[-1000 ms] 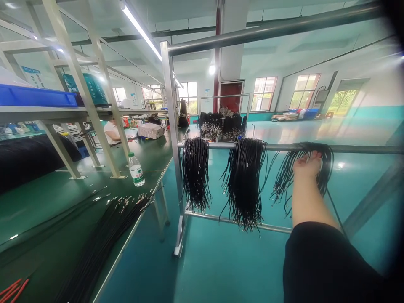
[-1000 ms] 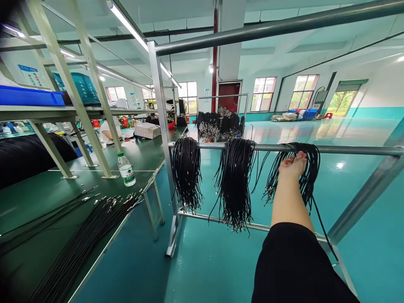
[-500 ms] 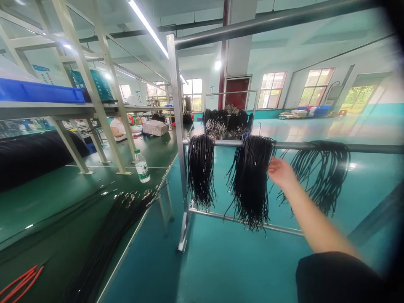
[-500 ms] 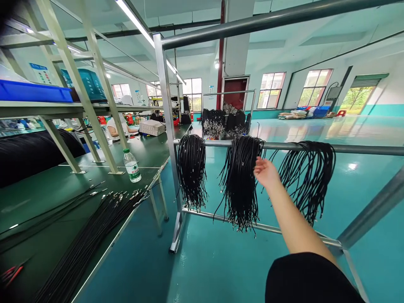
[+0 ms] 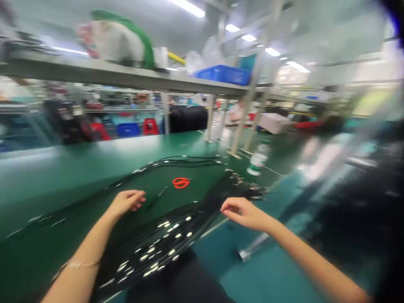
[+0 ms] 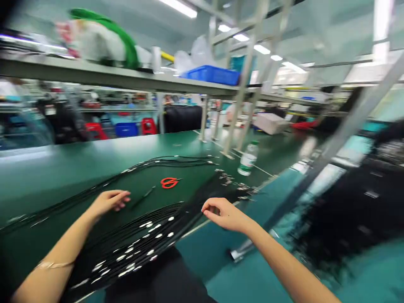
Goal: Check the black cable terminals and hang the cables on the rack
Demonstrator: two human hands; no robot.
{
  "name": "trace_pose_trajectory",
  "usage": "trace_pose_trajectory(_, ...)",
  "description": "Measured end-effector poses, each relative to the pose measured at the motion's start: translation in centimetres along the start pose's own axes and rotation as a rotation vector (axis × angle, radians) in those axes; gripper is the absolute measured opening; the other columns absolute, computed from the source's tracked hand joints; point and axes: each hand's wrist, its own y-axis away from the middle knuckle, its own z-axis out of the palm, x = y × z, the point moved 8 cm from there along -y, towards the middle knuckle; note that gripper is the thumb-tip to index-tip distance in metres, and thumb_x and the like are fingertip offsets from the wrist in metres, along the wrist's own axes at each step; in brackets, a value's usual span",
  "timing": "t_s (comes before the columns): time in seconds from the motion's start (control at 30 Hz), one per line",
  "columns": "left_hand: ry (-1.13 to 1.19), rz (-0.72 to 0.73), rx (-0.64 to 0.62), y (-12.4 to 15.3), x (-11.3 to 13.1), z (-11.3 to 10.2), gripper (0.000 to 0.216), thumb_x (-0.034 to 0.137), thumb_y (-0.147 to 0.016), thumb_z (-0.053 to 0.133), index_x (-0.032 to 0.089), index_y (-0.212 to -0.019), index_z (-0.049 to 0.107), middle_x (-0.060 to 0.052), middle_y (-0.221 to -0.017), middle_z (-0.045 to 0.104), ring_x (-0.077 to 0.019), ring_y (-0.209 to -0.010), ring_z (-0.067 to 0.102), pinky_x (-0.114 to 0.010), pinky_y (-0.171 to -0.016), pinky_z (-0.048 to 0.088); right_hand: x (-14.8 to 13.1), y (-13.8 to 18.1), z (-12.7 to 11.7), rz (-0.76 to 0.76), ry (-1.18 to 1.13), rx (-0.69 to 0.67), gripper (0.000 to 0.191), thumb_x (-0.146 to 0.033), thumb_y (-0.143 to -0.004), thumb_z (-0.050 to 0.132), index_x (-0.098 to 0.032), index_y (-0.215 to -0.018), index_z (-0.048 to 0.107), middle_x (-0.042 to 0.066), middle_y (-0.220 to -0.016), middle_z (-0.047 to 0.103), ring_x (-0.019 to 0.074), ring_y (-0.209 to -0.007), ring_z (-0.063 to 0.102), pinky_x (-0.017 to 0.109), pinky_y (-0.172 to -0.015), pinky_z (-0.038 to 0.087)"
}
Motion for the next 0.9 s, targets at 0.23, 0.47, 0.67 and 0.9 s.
trace_pose_trajectory(0.23,0.120,0.015,-0.002,-1.6,-4.5,-2.0,0.038,0.048,-0.079,0.067,0.011,-0.090,0.069,-0.010,-0.085,0.072,-0.0117,-0.056,0.059,-0.021,-0.048,0.042,-0.9,-20.5,6.7,-0.165,0.354,0.056,0.035,-0.023,-0.088,0.055,-0.023,-0.122,0.059,0.008,-0.123,0.060,0.0211,-0.095,0.061,0.036,-0.087,0.047)
trace_pose_trajectory(0.47,0.149,-0.008,-0.019,-1.7,-5.0,-1.8,0.040,0.049,-0.075,0.070,0.010,-0.085,0.068,-0.011,-0.084,0.072,-0.0118,-0.053,0.059,-0.022,-0.045,0.042,7.0,-31.1,4.0,0.220,0.576,0.261,0.036,-0.028,-0.093,0.058,-0.015,-0.127,0.054,0.012,-0.127,0.055,0.0242,-0.109,0.058,0.046,-0.092,0.050)
trace_pose_trajectory(0.67,0.201,-0.049,-0.005,-1.7,-5.3,-1.9,0.030,0.039,-0.077,0.072,0.010,-0.084,0.068,-0.012,-0.083,0.072,-0.0128,-0.053,0.060,-0.022,-0.045,0.044,10.7,-32.1,2.0,0.285,0.602,0.305,0.025,-0.030,-0.092,0.059,-0.014,-0.111,0.062,0.009,-0.108,0.062,0.0214,-0.098,0.061,0.042,-0.087,0.050)
trace_pose_trajectory(0.9,0.436,-0.182,0.142,-1.6,-6.8,-3.7,0.041,0.042,-0.082,0.070,0.008,-0.103,0.061,-0.018,-0.096,0.071,-0.0155,-0.054,0.062,-0.026,-0.045,0.050,5.2,-31.0,-1.9,0.060,0.425,0.490,0.023,-0.034,-0.091,0.052,-0.020,-0.088,0.071,0.008,-0.079,0.059,0.0234,-0.081,0.056,0.036,-0.077,0.043)
